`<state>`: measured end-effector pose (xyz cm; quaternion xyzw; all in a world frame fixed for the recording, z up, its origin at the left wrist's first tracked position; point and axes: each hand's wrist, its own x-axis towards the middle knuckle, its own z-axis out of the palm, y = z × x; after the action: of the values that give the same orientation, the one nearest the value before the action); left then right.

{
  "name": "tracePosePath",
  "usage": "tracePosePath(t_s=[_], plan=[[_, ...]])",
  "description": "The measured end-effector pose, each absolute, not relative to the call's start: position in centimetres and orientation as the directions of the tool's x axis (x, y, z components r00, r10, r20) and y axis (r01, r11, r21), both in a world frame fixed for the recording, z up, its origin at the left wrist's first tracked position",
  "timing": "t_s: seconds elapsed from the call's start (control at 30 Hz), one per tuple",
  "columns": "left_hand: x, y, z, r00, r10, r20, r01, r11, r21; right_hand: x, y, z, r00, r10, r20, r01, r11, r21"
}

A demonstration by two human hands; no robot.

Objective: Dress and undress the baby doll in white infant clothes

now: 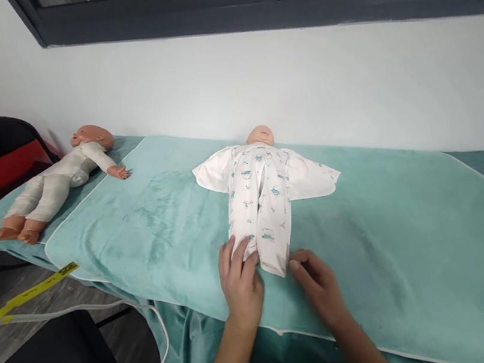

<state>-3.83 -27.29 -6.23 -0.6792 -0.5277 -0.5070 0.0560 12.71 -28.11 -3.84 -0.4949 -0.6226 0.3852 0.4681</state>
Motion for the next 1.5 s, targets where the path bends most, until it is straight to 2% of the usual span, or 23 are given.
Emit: tracePosePath(t_s=[0.17,0.27,0.37,0.43,0.53,0.63,0.8,0.9,1.07,1.13,1.3,1.5], plan=[[-4.7,-27.3,-5.6,-0.214,0.709,0.671,0.637,-0.42,0.647,13.2,-27.4,-3.4,0.068,0.987,0.144,0.233,0.125,-0.964],[-6.6,-25.7,-5.3,-0.233,0.747,0.623,0.619,-0.38,0.687,14.1,-24.6,-3.2,0.118,0.967,0.225,0.397,0.162,-0.904],[-8.4,-22.2,-4.8,-0.137,0.825,0.548,0.766,-0.263,0.587,15.3,-19.9,-3.4,0.053,0.928,0.369,0.669,0.241,-0.703],[-9.0,-19.2,-4.3,-0.045,0.883,0.468,0.86,-0.204,0.467,15.9,-16.6,-3.5,-0.018,0.923,0.383,0.781,0.253,-0.571],[-9.2,-15.0,-3.7,0.054,0.93,0.363,0.932,-0.177,0.315,16.1,-12.9,-3.3,-0.144,0.929,0.341,0.841,0.297,-0.453],[-9.0,-12.0,-3.3,0.165,0.942,0.292,0.952,-0.23,0.204,16.1,-11.0,-3.1,-0.236,0.927,0.292,0.864,0.337,-0.375],[-9.0,-9.0,-3.6,0.332,0.902,0.276,0.91,-0.383,0.158,16.1,-10.0,-3.1,-0.279,0.916,0.289,0.9,0.354,-0.255],[-9.1,-7.9,-4.0,0.362,0.876,0.319,0.885,-0.43,0.179,16.1,-9.9,-3.1,-0.274,0.911,0.309,0.899,0.357,-0.254],[-9.3,-7.2,-4.3,0.379,0.846,0.375,0.853,-0.476,0.212,16.6,-10.8,-2.7,-0.287,0.872,0.396,0.757,0.46,-0.463],[-9.3,-7.2,-4.2,0.356,0.857,0.373,0.858,-0.458,0.234,16.8,-11.2,-2.6,-0.322,0.853,0.412,0.698,0.507,-0.505],[-9.0,-7.6,-3.6,0.265,0.901,0.343,0.905,-0.355,0.234,16.7,-11.2,-3.0,-0.328,0.874,0.359,0.761,0.469,-0.448],[-9.1,-8.8,-3.1,0.281,0.878,0.388,0.916,-0.366,0.165,16.8,-10.9,-3.1,-0.287,0.893,0.347,0.851,0.405,-0.336]])
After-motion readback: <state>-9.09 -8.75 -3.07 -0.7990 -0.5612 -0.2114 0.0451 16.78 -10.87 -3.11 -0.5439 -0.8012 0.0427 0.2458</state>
